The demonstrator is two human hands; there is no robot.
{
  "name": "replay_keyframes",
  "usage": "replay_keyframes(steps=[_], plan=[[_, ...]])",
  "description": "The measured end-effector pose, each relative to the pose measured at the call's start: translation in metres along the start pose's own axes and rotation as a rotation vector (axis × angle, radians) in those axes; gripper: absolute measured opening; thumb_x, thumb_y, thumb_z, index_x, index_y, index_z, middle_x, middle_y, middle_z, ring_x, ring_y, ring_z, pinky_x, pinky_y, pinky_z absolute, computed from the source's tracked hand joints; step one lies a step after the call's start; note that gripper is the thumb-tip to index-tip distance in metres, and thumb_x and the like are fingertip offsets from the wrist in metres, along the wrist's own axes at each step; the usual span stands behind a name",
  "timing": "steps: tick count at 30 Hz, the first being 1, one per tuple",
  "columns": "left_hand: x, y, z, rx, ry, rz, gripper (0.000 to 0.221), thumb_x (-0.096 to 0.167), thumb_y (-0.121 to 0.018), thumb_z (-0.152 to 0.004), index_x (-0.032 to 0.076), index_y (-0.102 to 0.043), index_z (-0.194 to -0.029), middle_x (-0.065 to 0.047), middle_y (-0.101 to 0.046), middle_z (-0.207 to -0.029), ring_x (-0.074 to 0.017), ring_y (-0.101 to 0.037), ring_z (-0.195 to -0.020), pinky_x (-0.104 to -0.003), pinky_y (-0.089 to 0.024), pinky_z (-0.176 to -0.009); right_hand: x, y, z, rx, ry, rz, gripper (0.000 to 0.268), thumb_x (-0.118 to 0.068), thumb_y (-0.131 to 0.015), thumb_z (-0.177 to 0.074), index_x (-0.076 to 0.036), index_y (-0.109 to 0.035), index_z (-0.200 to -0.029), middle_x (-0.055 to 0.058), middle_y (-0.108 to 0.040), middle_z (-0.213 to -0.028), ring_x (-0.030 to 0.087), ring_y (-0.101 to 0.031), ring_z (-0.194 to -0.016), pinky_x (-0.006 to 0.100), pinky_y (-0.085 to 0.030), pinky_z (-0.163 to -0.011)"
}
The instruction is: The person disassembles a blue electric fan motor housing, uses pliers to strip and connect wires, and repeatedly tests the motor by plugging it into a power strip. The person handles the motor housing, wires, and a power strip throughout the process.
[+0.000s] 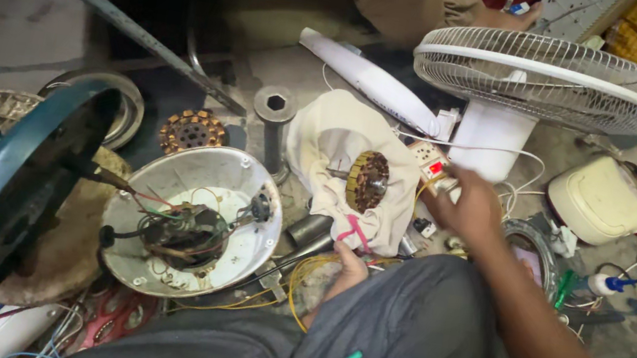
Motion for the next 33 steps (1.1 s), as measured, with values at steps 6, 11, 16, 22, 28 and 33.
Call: replay_keyframes(steps=[6,11,16,22,28,33], plan=[[0.019,0.006,-0.006,0.075,0.044,-0.074,0.046,0.041,-0.054,-0.099,0.001,-0.074,-0.107,-0.004,-0.073,-0.080,-0.0127,-0.064,-0.069,-0.030,-0.051,-0.063,0.118,-0.068,-0.027,-0.421,-0.447,0.074,0.057,-0.043,-0.078,-0.078,-0.003,-0.075,-0.120,0.026,-0.076,-0.103,0.037,-0.074,-0.095,0.045,-0.057,-0.091],[0.010,0.004,0.001,0.020,0.042,-0.115,0.047,0.043,-0.055,-0.098,0.002,-0.073,-0.109,-0.004,-0.074,-0.082,-0.0129,-0.066,-0.072,-0.030,-0.052,-0.066,0.146,-0.085,-0.001,-0.485,-0.293,0.079,0.067,-0.044,-0.086,-0.067,-0.004,-0.074,-0.119,0.023,-0.076,-0.107,0.035,-0.074,-0.097,0.044,-0.058,-0.088],[0.021,0.034,0.009,0.059,0.031,-0.165,0.048,0.044,-0.055,-0.096,0.002,-0.073,-0.111,-0.003,-0.076,-0.084,-0.0130,-0.068,-0.074,-0.030,-0.054,-0.069,0.157,-0.098,0.002,-0.492,-0.291,0.136,0.079,-0.048,-0.090,-0.066,-0.011,-0.068,-0.133,0.020,-0.077,-0.111,0.035,-0.074,-0.099,0.047,-0.058,-0.087],[0.058,0.027,0.021,-0.021,-0.005,-0.104,0.053,0.046,-0.054,-0.098,-0.002,-0.076,-0.100,-0.007,-0.075,-0.079,-0.0144,-0.064,-0.071,-0.034,-0.054,-0.067,0.172,-0.115,0.003,-0.503,-0.361,0.249,0.079,-0.047,-0.090,-0.061,-0.008,-0.073,-0.128,0.023,-0.079,-0.104,0.038,-0.077,-0.096,0.047,-0.060,-0.087],[0.064,0.027,0.025,-0.024,-0.039,-0.123,0.052,0.045,-0.054,-0.098,-0.002,-0.077,-0.094,-0.007,-0.074,-0.077,-0.0130,-0.063,-0.070,-0.034,-0.055,-0.069,0.189,-0.126,-0.014,-0.658,-0.457,0.421,0.080,-0.057,-0.092,-0.054,-0.005,-0.083,-0.114,0.022,-0.082,-0.107,0.034,-0.080,-0.098,0.041,-0.061,-0.090],[0.062,0.028,0.024,-0.032,-0.078,-0.141,0.052,0.046,-0.054,-0.098,0.000,-0.078,-0.093,-0.007,-0.075,-0.076,-0.0127,-0.063,-0.070,-0.034,-0.055,-0.071,0.204,-0.126,-0.022,-0.625,-0.452,0.326,0.086,-0.059,-0.093,-0.051,-0.001,-0.082,-0.114,0.023,-0.082,-0.105,0.037,-0.080,-0.097,0.042,-0.060,-0.089]])
Point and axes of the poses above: each hand's wrist, its own z-axis away from the middle knuckle, its own y-axis out of the back of the hand, x = y × z, the point moved 3 cm from there along -z, towards the middle knuckle
